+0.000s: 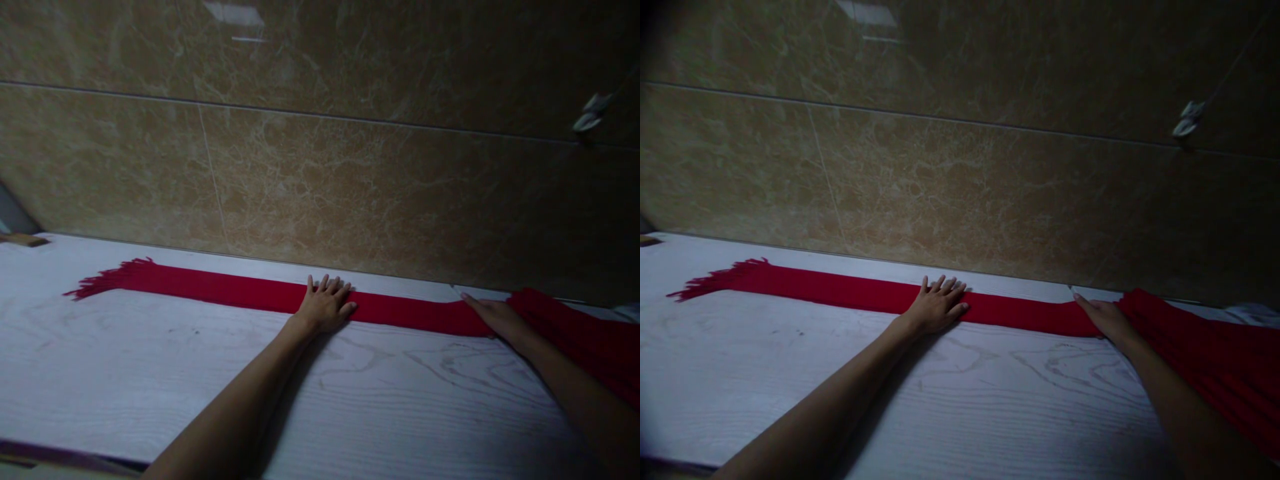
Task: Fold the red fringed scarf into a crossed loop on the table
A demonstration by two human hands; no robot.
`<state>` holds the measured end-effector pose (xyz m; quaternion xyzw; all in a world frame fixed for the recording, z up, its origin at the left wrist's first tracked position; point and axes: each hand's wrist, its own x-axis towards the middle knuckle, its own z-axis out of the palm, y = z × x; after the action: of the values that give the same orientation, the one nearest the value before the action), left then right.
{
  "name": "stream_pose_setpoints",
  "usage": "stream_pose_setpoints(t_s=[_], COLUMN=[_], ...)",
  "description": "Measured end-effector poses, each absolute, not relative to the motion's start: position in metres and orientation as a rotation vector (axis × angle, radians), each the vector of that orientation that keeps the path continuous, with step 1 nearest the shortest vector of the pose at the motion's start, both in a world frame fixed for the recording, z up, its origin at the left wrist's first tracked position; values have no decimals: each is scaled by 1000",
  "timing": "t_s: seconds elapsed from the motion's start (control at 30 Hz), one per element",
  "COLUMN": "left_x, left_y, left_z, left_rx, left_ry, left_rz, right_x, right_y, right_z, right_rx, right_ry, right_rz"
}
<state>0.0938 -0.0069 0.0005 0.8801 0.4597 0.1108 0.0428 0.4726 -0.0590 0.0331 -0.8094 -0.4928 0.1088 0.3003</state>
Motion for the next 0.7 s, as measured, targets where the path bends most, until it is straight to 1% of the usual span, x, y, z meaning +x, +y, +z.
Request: stream_pose_setpoints(t_s=[0.1, 0.3, 0.5, 0.7], left_x=[93, 90, 91, 90], left_y=[-9, -12, -12, -12], left_z=[3, 6, 4, 3], left_rx=[2692, 2640, 2630, 2631], left_ry=[1432, 1450, 1466, 1466], left_rz=[345, 298, 301, 303], right_x=[474, 473, 478, 491], right_y=[-58, -57, -51, -50], right_z=[36, 38, 39, 45], right_rx=[-2124, -2066, -2096, -2128], right_ry=[-1246, -1211, -1203, -1182], right_rz=[508, 434, 437, 364])
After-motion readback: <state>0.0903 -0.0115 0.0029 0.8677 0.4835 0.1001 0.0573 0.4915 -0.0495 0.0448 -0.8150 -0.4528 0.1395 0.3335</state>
